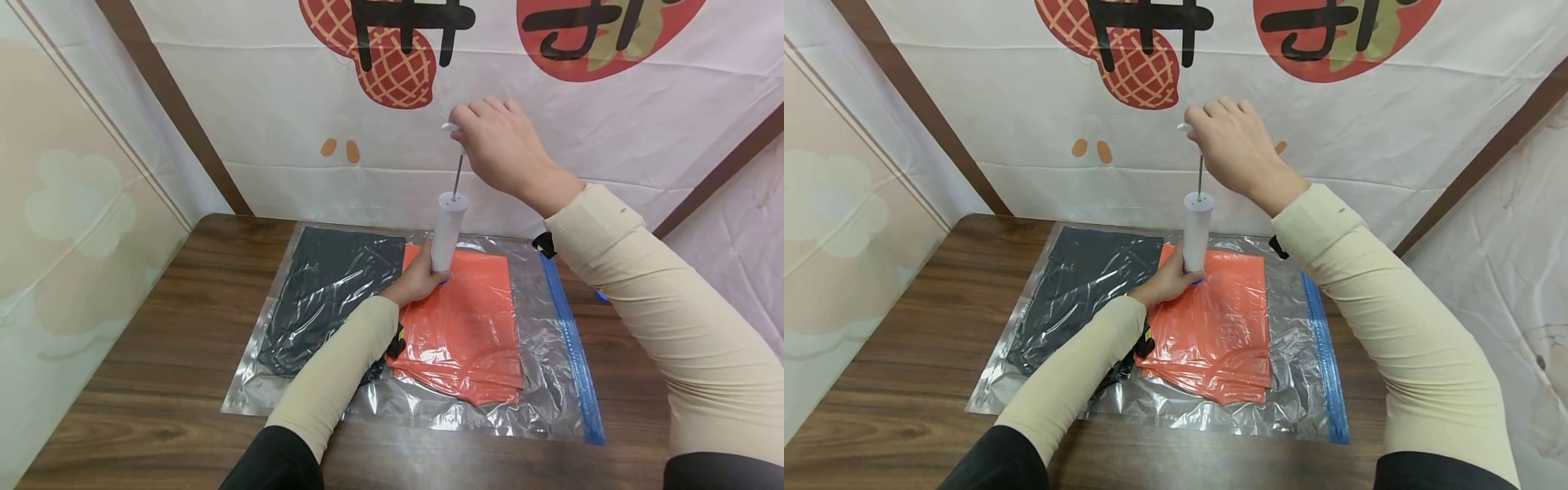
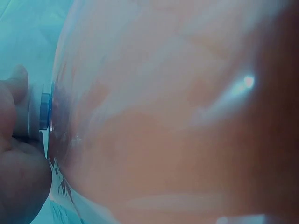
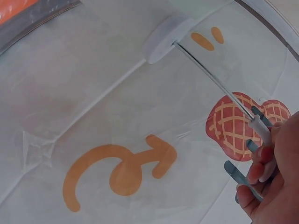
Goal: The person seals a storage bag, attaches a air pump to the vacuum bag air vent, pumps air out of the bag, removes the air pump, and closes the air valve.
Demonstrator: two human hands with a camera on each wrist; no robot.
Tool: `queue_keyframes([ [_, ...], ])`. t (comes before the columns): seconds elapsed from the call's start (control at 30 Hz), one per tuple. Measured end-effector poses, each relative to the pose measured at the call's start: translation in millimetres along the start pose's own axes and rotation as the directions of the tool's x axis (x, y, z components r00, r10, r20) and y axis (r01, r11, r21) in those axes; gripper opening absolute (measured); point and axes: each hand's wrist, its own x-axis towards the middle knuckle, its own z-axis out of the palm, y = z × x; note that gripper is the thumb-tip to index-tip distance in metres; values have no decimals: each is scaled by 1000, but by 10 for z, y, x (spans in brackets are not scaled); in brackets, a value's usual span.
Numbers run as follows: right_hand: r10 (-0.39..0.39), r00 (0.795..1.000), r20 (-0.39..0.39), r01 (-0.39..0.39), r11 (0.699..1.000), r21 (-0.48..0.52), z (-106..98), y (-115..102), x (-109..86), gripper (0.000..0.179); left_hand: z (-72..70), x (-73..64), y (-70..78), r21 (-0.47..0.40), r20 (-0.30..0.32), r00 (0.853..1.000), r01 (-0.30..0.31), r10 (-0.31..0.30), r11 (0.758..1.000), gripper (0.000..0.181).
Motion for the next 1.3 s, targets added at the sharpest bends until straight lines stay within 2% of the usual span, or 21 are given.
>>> queue_keyframes([
  [0.23, -12, 998, 69, 10, 999, 32, 47, -5, -18, 15, 1, -11, 15, 4, 6, 1000, 23, -23, 1000, 80],
  [0.37, -46, 993, 104, 40, 997, 65, 188, -1, -95, 14, 6, -9, -8, 7, 12, 1000, 26, -26, 1000, 80],
  [0.57, -47, 986, 162, 32, 995, 93, 394, -22, -210, 11, 14, 14, -28, 0, 4, 1000, 14, -14, 1000, 79],
  [0.77, -46, 988, 147, 31, 994, 101, 508, -38, -284, 11, 4, 18, -33, 3, 6, 1000, 5, -5, 1000, 78],
  [0.87, -31, 989, 142, 14, 993, 114, 517, -42, -291, 19, -5, 14, -30, 0, 7, 1000, -5, 5, 1000, 78],
  [1.0, 37, 988, 149, -66, 979, 194, 515, -49, -316, 45, -16, -1, -21, 0, 5, 1000, -10, 10, 1000, 78],
  [1.07, 87, 987, 132, -121, 953, 276, 536, -57, -343, 61, -16, -4, -20, 2, 5, 1000, -8, 8, 1000, 78],
  [1.17, 202, 976, 85, -218, 874, 434, 633, -97, -415, 82, -11, -2, -19, 8, 8, 1000, 2, -2, 1000, 78],
  [1.23, 296, 953, 64, -281, 784, 554, 757, -141, -486, 93, -7, 5, -26, 15, 9, 1000, 5, -5, 1000, 78],
  [1.3, 382, 921, 79, -333, 666, 668, 919, -191, -578, 98, -3, 20, -37, 23, 5, 1000, 1, -1, 1000, 79],
])
